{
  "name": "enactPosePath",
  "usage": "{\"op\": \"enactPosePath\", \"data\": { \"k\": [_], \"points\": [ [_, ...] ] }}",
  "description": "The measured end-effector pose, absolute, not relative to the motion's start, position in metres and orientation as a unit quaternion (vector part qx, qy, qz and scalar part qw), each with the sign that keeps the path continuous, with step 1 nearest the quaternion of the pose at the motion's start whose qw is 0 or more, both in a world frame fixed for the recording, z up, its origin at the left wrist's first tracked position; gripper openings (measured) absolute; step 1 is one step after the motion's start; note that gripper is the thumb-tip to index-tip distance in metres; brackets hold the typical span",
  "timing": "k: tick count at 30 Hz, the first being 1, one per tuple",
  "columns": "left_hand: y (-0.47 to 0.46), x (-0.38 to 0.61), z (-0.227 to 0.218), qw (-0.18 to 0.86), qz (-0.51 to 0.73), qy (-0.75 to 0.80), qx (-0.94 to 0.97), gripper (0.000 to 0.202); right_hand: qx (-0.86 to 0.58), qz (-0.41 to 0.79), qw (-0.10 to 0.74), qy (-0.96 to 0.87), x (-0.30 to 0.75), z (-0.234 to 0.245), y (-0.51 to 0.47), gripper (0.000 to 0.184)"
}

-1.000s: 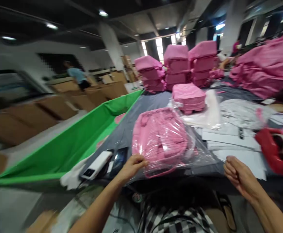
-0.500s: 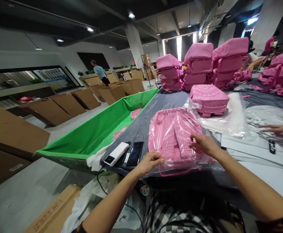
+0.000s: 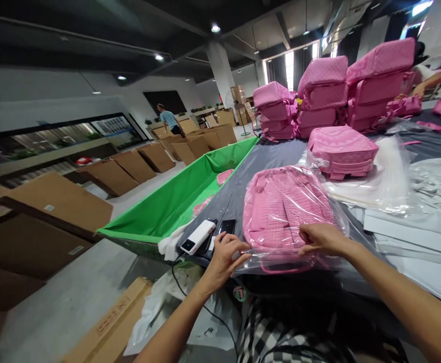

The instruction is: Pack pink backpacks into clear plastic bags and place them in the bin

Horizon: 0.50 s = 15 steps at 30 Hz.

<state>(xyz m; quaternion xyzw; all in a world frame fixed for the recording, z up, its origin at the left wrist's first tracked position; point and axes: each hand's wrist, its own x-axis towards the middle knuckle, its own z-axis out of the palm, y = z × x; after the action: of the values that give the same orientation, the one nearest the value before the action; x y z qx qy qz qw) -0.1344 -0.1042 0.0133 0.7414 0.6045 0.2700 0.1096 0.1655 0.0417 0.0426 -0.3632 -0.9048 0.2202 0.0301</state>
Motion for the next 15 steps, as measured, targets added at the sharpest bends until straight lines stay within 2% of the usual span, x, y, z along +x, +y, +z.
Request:
{"op": "enactPosePath", "data": {
  "k": [2,4,7,10,12,15],
  "points": [
    [-0.105,-0.139,0.011,0.078,0.261,0.627,0.729,0.011,-0.361,0.218,0.061,-0.905,0.165,0.038,0.039,0.049],
    [-0.098,-0.14,0.008,0.073,0.257,0.64,0.72,0.011,-0.361,0.216,0.133,-0.897,0.167,0.032,0.028,0.049],
    [-0.083,-0.138,0.001,0.1,0.261,0.645,0.712,0.012,-0.372,0.236,0.304,-0.844,0.196,0.022,0.002,0.047],
    [-0.078,-0.138,-0.005,0.113,0.257,0.645,0.711,0.018,-0.503,0.192,0.448,-0.714,0.267,0.019,-0.024,0.045],
    [-0.079,-0.144,-0.012,0.096,0.257,0.642,0.715,0.027,-0.635,0.12,0.471,-0.6,0.333,0.023,-0.041,0.042],
    [-0.072,-0.16,-0.026,0.053,0.293,0.628,0.719,0.049,-0.798,0.015,0.407,-0.444,0.433,0.033,-0.069,0.034]
  ]
}}
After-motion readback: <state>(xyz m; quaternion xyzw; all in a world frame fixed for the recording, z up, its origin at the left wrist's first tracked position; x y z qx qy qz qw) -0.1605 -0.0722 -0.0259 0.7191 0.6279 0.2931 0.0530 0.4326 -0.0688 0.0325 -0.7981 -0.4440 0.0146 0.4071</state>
